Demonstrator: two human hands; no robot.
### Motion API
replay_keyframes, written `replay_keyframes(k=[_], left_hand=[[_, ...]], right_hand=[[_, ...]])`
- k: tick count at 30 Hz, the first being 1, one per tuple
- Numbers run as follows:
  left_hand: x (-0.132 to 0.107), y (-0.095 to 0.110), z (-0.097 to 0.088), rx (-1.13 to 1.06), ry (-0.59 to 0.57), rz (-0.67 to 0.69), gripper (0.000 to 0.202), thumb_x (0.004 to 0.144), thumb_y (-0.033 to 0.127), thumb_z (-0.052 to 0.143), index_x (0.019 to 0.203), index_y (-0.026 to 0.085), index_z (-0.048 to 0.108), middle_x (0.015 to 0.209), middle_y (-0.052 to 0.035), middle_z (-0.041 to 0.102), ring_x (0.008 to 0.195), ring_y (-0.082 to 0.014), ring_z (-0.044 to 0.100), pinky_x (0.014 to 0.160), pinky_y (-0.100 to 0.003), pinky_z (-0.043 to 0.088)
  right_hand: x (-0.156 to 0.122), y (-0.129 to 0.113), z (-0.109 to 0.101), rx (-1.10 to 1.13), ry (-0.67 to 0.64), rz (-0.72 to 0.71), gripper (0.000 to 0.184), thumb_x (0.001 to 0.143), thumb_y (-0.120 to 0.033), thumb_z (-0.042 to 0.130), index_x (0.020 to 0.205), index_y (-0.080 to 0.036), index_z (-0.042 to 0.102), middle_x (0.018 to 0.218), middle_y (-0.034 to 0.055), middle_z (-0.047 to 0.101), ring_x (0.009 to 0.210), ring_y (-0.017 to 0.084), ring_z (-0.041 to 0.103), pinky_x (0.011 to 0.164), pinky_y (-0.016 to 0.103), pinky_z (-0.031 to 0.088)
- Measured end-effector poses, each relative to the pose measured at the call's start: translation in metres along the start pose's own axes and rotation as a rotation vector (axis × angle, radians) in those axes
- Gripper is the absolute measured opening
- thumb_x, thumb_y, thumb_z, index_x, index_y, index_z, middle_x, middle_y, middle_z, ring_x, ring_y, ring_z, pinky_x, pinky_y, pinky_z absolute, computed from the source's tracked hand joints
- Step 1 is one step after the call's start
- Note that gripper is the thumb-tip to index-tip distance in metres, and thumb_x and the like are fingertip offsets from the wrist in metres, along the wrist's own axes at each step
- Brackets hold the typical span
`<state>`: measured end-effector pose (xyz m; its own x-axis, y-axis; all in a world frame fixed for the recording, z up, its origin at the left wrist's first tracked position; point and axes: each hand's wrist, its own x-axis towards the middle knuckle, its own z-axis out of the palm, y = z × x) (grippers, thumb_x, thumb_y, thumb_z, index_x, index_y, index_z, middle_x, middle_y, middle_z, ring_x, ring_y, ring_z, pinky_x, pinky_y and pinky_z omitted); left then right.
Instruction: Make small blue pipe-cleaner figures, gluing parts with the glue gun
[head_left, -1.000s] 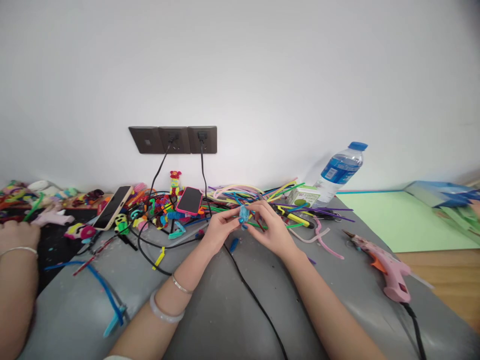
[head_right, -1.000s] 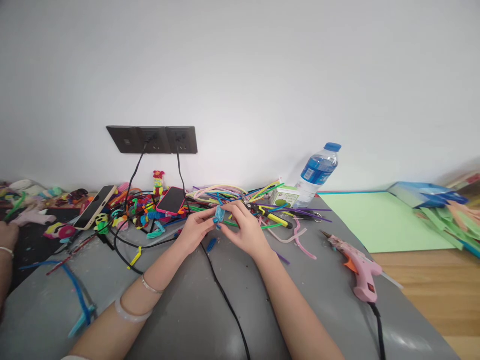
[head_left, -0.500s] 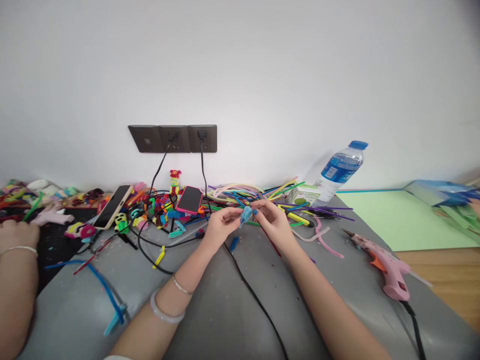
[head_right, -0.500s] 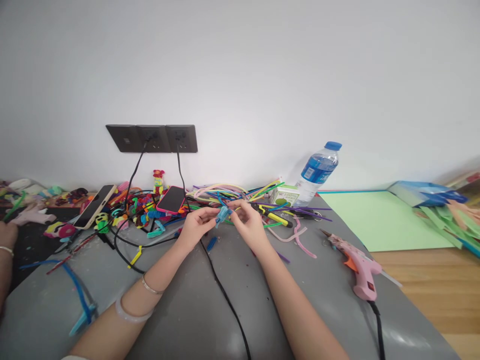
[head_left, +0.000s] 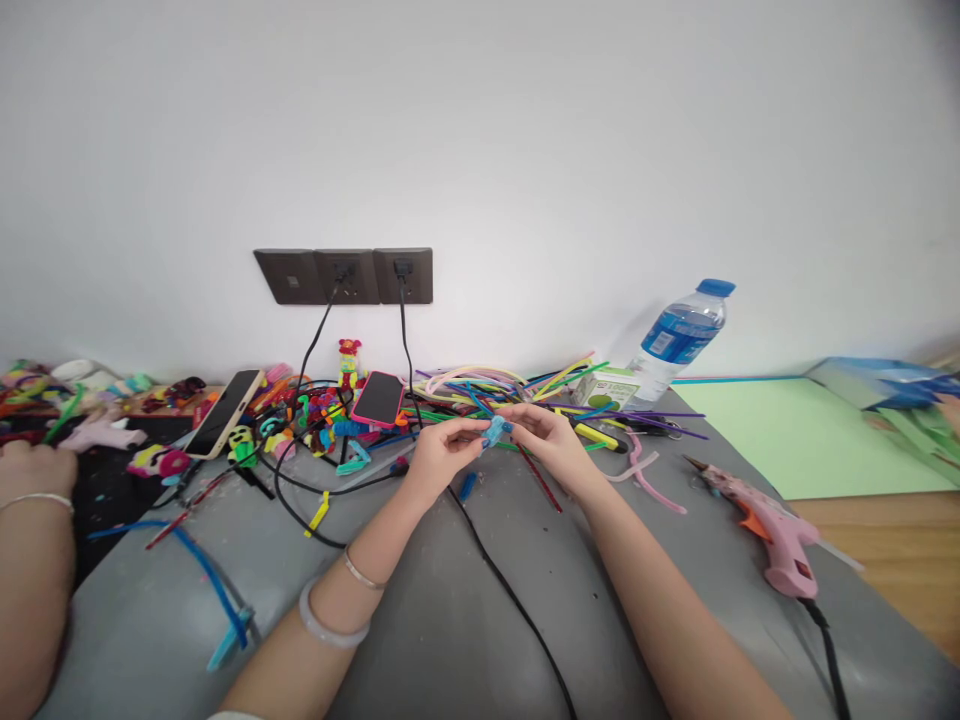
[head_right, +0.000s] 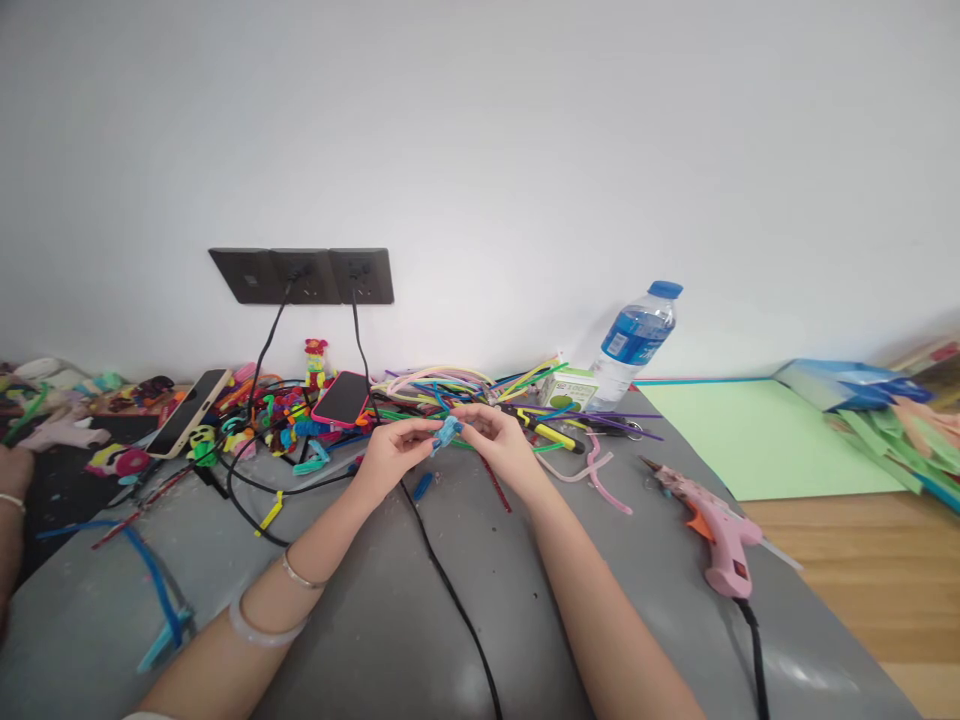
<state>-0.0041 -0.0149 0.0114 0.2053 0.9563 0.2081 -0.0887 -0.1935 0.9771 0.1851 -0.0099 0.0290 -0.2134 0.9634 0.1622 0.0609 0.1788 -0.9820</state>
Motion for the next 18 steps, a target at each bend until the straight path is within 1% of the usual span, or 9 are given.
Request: replay_keyframes(k=[4,10,18], left_hand=[[-0.0001,-0.0009,-0.0004,0.013,-0.015,-0.007,0.029,0.071,0.024,0.072,0.098,0.014,0.077,0.092,-0.0104,0.077,0.082,-0.0201,0.071,0.075,-0.031,0.058],[-0.0003,-0.0018,-0.0003,0.012,-0.033,-0.016,0.030,0.073,0.025,0.071,0.100,0.014,0.077,0.093,-0.0105,0.077,0.082,-0.0202,0.071,0.076,-0.031,0.058],[-0.0009,0.0002,-0.0001,0.021,-0.036,-0.014,0.029,0.073,0.027,0.073,0.099,0.015,0.077,0.093,-0.0105,0.077,0.084,-0.0220,0.072,0.079,-0.033,0.058]], right_hand=[[0.0002,-0.0010,-0.0008,0.004,-0.008,0.025,0.035,0.076,-0.047,0.072,0.097,-0.019,0.070,0.101,0.0086,0.075,0.095,0.024,0.069,0.088,0.038,0.053],[0.0002,-0.0024,-0.0018,-0.015,-0.009,0.028,0.032,0.074,-0.044,0.073,0.092,-0.018,0.071,0.091,0.0076,0.075,0.086,0.022,0.069,0.081,0.035,0.054],[0.0006,-0.0028,-0.0025,-0.040,-0.019,0.028,0.031,0.075,-0.045,0.071,0.090,-0.018,0.069,0.088,0.0071,0.075,0.082,0.021,0.069,0.079,0.035,0.054]])
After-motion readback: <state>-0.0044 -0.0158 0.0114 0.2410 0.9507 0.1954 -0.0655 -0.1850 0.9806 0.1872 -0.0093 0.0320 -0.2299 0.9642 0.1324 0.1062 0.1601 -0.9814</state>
